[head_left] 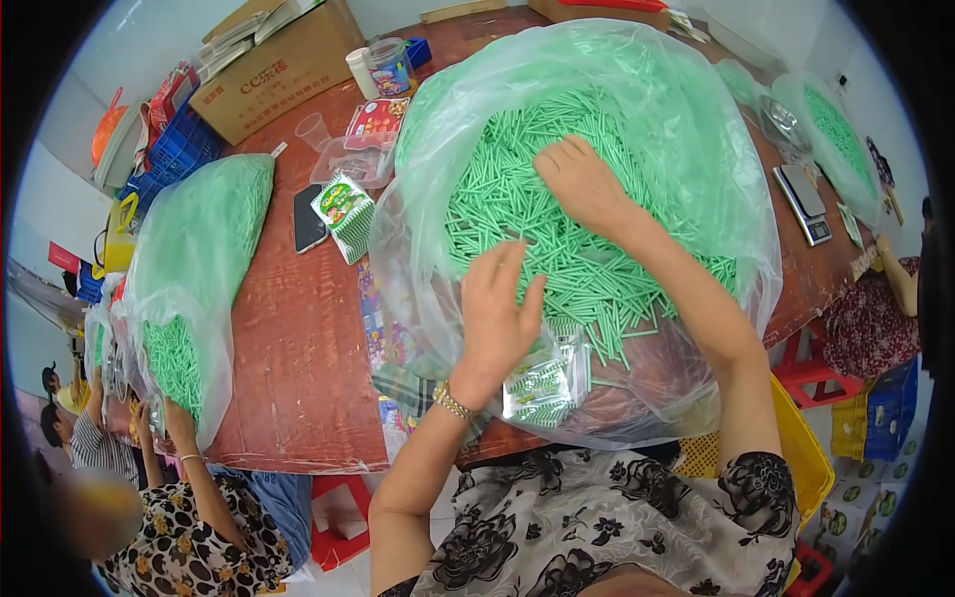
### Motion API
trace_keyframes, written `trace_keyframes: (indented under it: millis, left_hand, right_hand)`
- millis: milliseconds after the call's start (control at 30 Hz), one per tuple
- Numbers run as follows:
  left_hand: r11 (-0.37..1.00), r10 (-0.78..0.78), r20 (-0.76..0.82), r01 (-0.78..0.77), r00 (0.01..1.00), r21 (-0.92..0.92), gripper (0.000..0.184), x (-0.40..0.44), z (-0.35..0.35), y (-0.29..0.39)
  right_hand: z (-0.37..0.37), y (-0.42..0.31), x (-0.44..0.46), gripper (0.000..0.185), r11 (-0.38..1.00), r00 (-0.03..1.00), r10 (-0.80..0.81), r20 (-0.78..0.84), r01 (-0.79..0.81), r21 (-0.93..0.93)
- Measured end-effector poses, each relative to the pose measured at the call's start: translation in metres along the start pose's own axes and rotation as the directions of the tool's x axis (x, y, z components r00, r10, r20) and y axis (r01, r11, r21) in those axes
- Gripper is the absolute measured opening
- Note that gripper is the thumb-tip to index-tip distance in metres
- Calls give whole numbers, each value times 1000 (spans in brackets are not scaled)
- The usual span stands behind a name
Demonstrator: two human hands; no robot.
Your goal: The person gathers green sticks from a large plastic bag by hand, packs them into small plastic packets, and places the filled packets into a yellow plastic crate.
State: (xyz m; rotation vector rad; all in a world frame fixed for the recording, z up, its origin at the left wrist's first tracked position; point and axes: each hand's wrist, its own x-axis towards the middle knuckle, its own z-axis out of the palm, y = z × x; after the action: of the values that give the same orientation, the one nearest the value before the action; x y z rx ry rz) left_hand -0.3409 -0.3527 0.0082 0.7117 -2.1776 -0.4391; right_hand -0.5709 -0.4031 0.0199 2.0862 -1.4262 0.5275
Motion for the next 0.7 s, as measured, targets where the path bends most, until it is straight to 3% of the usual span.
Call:
trace_keyframes:
  millis: [67,100,167,233,300,367,400,467,500,533,567,600,667,700]
  left_hand:
    - [999,-28,-165,22,986,-39,54,14,-2,5]
    - [999,-27,-162,22,986,-37,54,19,1,5]
    - [999,35,-98,-37,995,-17,72,28,9,10]
    - [998,58,-52,-59,997,-26,75,26,18,29]
    - [993,105,-8,-105,994,-55,84,24,21,36]
    - [987,105,-8,-106,994,-123,83,22,15,37]
    - [977,100,-10,-100,995,-187,83,20,11,38]
    - [982,114,-74,-123,991,-140,79,16,6,43]
    - [899,-154,-74,109,985,-424,75,13,6,45]
    - [685,-400,6,304,916,-662,71,12,6,46]
    - [688,-395,5,300,919,-661,71,13,8,45]
    - [413,-462,162,374,872,-830,69,16,13,43]
    - [-234,-421,492,432,763,-871,78,24,20,43]
    - [-284,-397,496,411,772,-867,84,28,20,47]
  right_hand:
    - [-14,-18,-11,8,999,996,15,-86,-13,31]
    - [-17,-25,-16,8,999,996,19,-87,-16,32]
    - [-23,-36,-23,7,992,1000,23,-1,-23,126]
    - [-24,-43,-28,6,992,998,19,-53,-12,127]
    - [-24,-46,-36,5,960,990,140,-7,-134,248]
    - [-34,-49,-43,10,947,985,165,-52,-143,288]
    - [-43,-52,-45,15,906,968,246,-51,-211,366]
    - [-57,-59,-48,29,798,920,392,-21,-328,506]
    - [-62,-63,-47,29,800,920,392,-25,-327,503]
    - [-66,-69,-45,29,659,881,472,31,-377,651]
    - [-68,-77,-43,29,489,837,537,102,-407,771]
    - [-68,-89,-35,29,288,785,613,90,-328,900]
    - [-56,-97,-33,28,320,786,616,50,-308,896]
    - [-52,-98,-33,27,350,788,615,16,-291,890]
